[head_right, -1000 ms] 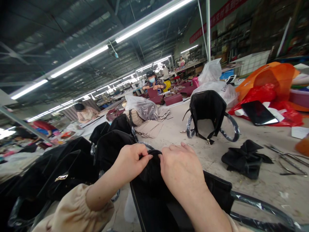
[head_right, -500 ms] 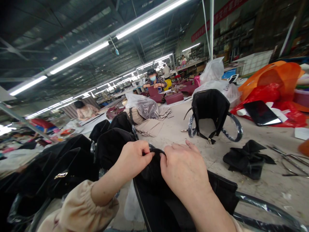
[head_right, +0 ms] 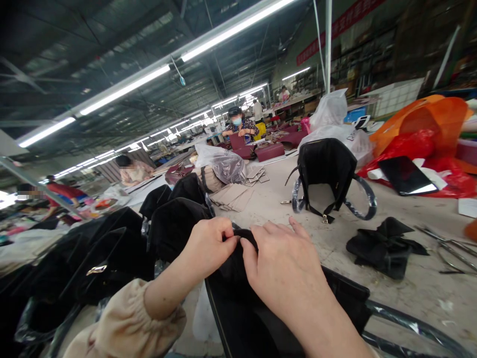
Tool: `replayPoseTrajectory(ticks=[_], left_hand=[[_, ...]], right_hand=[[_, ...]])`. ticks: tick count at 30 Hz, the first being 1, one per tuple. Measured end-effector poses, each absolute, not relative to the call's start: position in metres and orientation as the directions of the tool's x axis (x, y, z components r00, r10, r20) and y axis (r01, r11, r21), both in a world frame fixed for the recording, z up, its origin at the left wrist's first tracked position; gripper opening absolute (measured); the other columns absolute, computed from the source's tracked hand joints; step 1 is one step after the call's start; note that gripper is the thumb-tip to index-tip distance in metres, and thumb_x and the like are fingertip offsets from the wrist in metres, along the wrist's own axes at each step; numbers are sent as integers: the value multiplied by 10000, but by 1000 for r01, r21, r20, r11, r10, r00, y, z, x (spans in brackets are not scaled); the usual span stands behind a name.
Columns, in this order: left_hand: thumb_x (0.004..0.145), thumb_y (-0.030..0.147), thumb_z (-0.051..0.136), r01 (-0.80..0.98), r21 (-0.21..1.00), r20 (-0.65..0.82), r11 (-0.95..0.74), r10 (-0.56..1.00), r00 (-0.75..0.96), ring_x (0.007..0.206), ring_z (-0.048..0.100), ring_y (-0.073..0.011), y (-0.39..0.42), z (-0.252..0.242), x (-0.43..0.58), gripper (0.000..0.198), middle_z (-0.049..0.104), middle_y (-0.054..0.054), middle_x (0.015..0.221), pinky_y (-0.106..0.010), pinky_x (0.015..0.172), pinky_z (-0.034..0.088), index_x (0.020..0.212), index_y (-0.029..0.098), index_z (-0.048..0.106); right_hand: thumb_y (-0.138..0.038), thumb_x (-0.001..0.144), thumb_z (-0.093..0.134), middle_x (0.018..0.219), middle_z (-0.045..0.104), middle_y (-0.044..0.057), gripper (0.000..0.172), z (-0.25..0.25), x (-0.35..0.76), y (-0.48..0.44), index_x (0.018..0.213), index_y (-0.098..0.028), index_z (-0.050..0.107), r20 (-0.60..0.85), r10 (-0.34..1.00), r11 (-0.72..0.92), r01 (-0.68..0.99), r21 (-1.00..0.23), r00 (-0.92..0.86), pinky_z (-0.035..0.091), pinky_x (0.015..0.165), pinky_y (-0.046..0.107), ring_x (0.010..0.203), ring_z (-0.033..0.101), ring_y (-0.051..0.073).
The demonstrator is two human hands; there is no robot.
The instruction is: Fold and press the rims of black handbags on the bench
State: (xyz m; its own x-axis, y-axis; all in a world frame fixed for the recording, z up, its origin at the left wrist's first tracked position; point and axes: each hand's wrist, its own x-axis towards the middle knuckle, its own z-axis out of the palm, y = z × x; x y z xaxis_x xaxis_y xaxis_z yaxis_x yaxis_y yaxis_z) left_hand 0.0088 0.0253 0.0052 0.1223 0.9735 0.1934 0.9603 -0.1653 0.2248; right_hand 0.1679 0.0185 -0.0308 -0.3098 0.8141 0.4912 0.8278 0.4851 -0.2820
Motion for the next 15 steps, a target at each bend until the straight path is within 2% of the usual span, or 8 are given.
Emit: replayPoseTrajectory(ticks=[4,9,11,15], left_hand=[[730,212,582,957,253,184,-145,978,100,561,513,-129,25,6,9,164,564,20,574,-244,532,300,572,187,551],[720,179,585,943,291,185,-160,977,108,565,508,-121,25,6,8,185,550,28,572,-238,542,315,552,186,505],[723,183,597,940,296,191,-168,975,114,575,512,-122,24,5,7,192,555,31,584,-237,549,324,557,187,502],[736,176,591,941,284,197,-182,972,129,564,504,-119,24,3,6,192,549,34,579,-238,542,320,564,189,506]], right_hand=[[-388,870,581,797,693,36,200,-32,164,22,855,-220,686,501,810,470,849,-242,-306,385,854,384,762,625,221],[-294,868,597,809,701,31,136,-35,161,25,937,-214,683,506,793,489,849,-200,-338,389,791,353,792,632,225],[-270,887,569,794,704,33,136,-36,160,26,923,-210,685,517,787,490,851,-188,-338,385,808,357,770,636,217],[-271,894,570,791,710,31,141,-37,159,29,862,-211,693,530,776,498,848,-181,-342,314,969,415,734,638,198]])
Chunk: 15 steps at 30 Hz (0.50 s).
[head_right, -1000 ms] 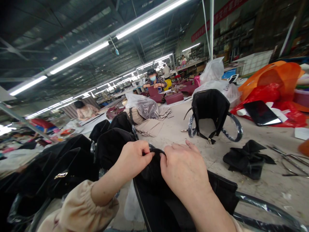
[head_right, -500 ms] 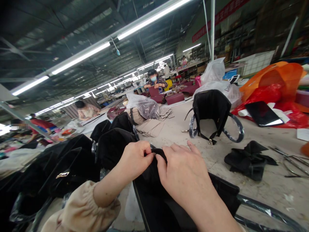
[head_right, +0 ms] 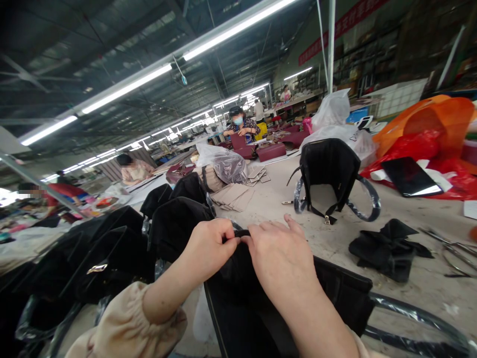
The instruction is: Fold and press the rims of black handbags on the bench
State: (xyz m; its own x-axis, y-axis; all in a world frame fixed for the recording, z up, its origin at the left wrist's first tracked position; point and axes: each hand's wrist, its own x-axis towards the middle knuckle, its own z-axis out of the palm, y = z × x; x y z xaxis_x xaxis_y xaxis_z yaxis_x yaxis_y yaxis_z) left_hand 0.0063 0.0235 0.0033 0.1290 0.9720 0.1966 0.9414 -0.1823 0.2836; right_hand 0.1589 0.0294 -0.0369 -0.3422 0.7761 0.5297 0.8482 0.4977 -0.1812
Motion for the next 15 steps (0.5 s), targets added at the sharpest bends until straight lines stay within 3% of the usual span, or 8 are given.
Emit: replayPoseTrajectory(ticks=[4,9,12,15], left_hand=[[732,166,587,940,284,206,-186,970,130,575,508,-119,23,2,6,187,553,31,583,-238,553,326,566,187,503],[748,180,581,944,262,199,-200,969,150,597,527,-124,23,2,6,179,568,30,603,-243,566,335,588,192,503],[727,212,626,940,283,179,-190,973,143,666,579,-148,18,5,5,72,626,22,700,-251,612,385,743,207,556],[667,275,720,909,390,130,-148,986,105,804,637,-197,10,8,1,403,687,-14,910,-281,694,455,1020,217,534]], right_hand=[[-267,896,565,742,691,4,182,-35,156,32,752,-227,669,496,799,485,852,-199,-339,239,1030,469,744,630,201],[-238,882,566,694,670,2,217,-33,155,32,682,-216,646,491,809,475,851,-225,-322,241,1025,453,721,612,197],[-211,860,577,663,658,0,206,-33,155,32,665,-210,644,514,796,488,842,-231,-320,259,1014,428,695,602,190],[-197,851,568,659,656,5,214,-34,154,32,650,-201,642,546,776,498,837,-225,-315,268,1013,411,680,595,182]])
